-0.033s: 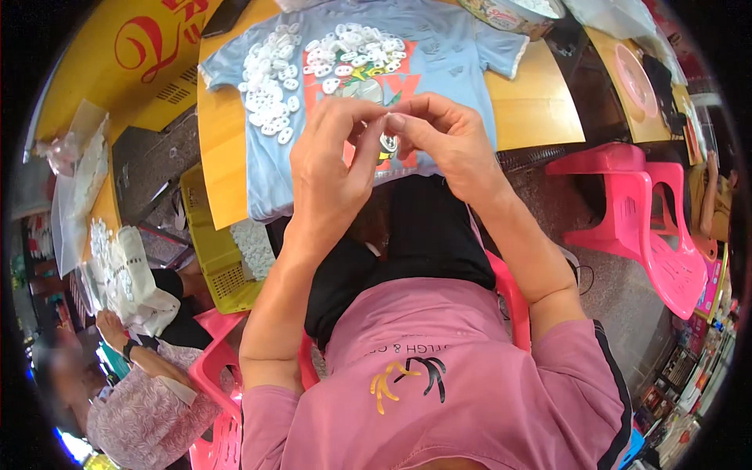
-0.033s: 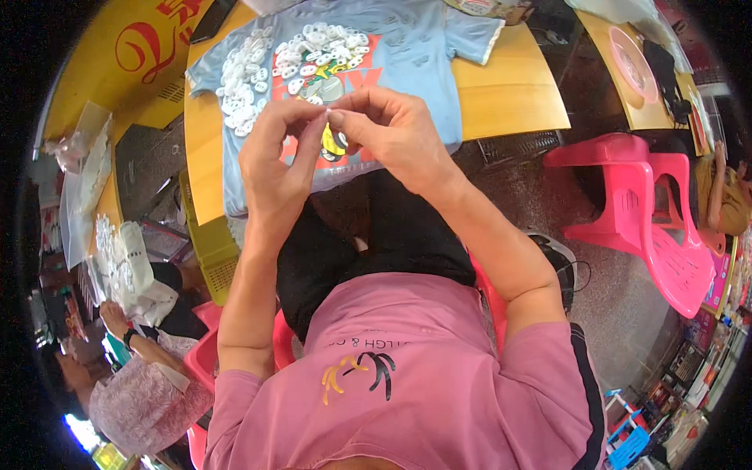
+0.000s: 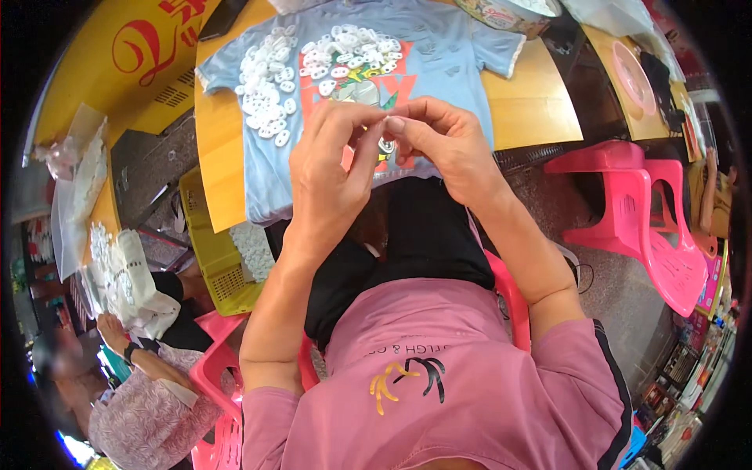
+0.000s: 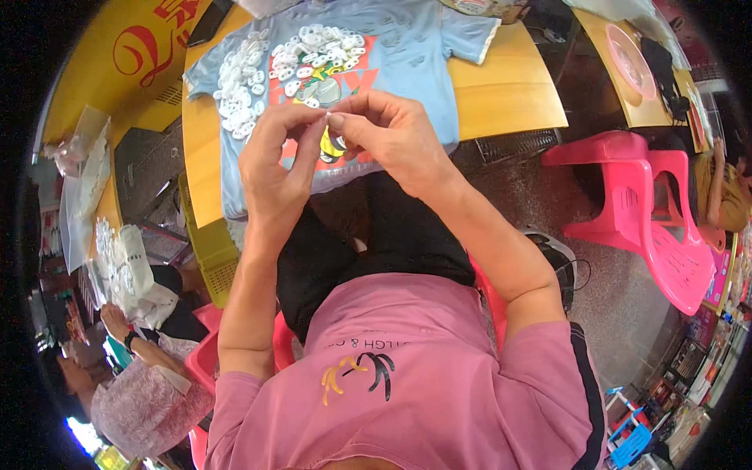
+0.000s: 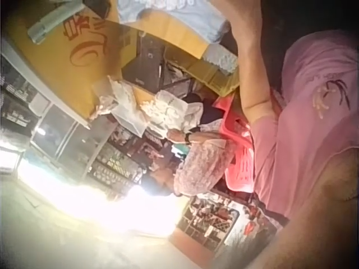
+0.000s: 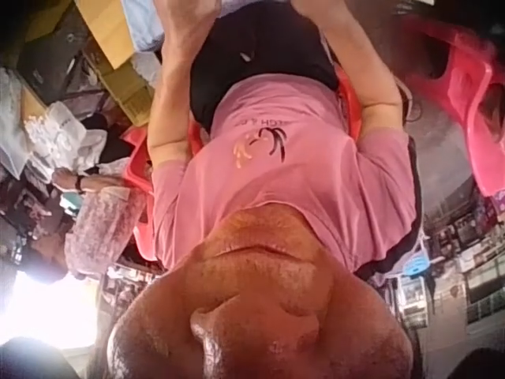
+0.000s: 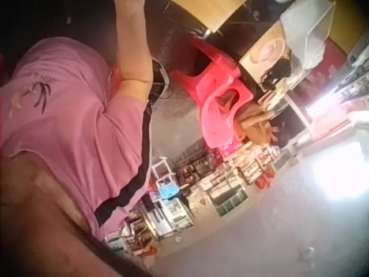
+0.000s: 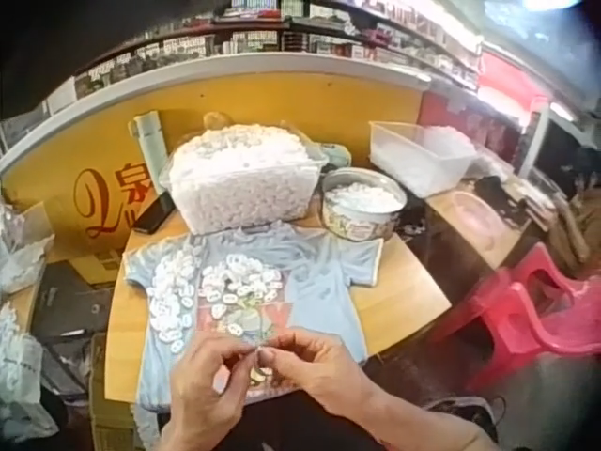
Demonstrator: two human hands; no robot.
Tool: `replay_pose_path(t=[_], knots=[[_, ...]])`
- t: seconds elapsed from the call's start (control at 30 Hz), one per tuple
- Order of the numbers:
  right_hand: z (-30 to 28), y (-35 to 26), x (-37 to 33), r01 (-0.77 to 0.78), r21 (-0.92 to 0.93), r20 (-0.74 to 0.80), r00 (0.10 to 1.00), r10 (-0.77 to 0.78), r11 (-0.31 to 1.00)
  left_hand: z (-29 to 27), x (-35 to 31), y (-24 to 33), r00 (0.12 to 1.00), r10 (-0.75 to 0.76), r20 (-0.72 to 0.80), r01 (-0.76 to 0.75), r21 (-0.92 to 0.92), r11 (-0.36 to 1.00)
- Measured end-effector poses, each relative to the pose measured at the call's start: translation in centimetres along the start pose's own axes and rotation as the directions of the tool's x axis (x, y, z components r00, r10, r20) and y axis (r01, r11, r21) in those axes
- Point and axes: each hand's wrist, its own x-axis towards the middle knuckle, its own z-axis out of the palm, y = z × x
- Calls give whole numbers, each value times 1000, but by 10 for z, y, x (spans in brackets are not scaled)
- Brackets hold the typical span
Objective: Picking and inspecting small white plastic buttons from a pile on a table.
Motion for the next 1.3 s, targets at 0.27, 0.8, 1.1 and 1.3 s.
replay_pose_path(t=[0.27, 0.8, 1.1, 1.3], knots=[[-18, -2, -18, -274, 292, 36, 961, 275, 916, 7, -7, -4, 987, 80, 141, -80, -5, 997], [-32, 4, -25, 63, -21, -45, 997, -64, 998, 26, -14, -5, 839, -419, 346, 540, -446, 713], [-38, 0, -18, -7, -24, -67, 998, 6, 1000, 47, -16, -2, 852, -479, 210, 499, -605, 621], [-44, -13, -15, -16, -231, -49, 999, 5, 973, 51, -7, 2, 801, -545, 247, 569, -596, 566]])
